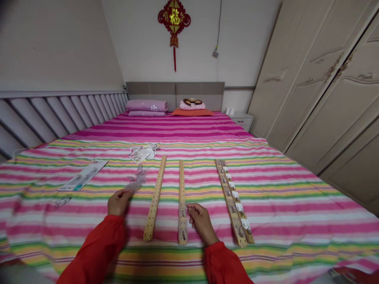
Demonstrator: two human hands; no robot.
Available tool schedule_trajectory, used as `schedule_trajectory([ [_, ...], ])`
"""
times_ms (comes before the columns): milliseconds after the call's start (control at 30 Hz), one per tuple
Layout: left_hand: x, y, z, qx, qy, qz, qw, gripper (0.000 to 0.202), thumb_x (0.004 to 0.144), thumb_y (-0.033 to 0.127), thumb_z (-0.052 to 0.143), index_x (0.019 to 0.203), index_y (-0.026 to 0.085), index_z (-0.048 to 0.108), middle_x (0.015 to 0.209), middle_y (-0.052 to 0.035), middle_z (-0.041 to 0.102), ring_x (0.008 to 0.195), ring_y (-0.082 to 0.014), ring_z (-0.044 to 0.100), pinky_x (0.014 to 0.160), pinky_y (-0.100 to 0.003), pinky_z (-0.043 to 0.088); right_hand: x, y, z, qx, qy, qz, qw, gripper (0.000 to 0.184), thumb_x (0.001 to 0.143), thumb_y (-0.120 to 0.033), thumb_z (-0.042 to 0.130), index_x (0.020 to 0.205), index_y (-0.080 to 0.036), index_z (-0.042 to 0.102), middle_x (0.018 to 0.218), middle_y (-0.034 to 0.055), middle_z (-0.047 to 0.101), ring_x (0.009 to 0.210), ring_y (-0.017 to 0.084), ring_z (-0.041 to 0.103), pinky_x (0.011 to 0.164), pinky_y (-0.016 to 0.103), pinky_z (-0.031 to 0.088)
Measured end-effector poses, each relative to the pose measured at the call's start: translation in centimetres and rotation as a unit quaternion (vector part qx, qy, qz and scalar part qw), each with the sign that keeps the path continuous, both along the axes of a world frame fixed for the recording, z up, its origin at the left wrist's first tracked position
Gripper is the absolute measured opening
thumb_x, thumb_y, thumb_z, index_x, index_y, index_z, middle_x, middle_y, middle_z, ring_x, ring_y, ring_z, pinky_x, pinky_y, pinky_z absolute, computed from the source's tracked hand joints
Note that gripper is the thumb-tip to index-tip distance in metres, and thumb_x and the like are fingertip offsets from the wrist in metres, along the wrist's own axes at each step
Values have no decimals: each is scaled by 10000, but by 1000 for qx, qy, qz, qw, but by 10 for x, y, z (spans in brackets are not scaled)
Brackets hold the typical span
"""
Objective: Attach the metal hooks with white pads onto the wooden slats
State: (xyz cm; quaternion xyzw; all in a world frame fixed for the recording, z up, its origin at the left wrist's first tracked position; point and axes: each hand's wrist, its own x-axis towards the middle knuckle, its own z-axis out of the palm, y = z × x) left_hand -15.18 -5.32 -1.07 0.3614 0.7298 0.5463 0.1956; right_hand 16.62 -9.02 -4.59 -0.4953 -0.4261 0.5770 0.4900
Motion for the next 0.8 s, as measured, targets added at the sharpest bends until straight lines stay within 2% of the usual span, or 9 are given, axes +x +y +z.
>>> schedule_trajectory([
  [300,4,0,-2,20,-78,-29,996,202,510,359,633,570,173,586,589,14,609,606,-135,528,590,-254,420,0,-2,2,6,-6,1,1000,271,654,-365,635,812,-147,666,438,-64,492,347,73,385,342,186,284],
  [533,2,0,-7,50,-157,-62,984,257,470,360,680,575,174,537,538,37,580,555,-115,520,577,-246,420,0,0,0,5,-9,5,1000,290,645,-387,630,804,-145,660,426,-70,479,342,73,374,344,189,278],
  [667,-1,0,-10,59,-184,-86,977,263,455,329,714,601,160,575,712,-19,666,667,-142,581,650,-264,442,0,-1,1,0,-2,4,1000,296,638,-380,638,817,-145,661,419,-75,474,336,68,363,341,187,266],
  [800,1,-3,-5,72,-154,-118,978,252,498,342,725,640,160,624,926,-73,682,855,-195,606,763,-308,452,0,-1,1,1,-2,1,1000,283,644,-366,634,815,-142,661,424,-69,482,341,70,375,346,190,279],
])
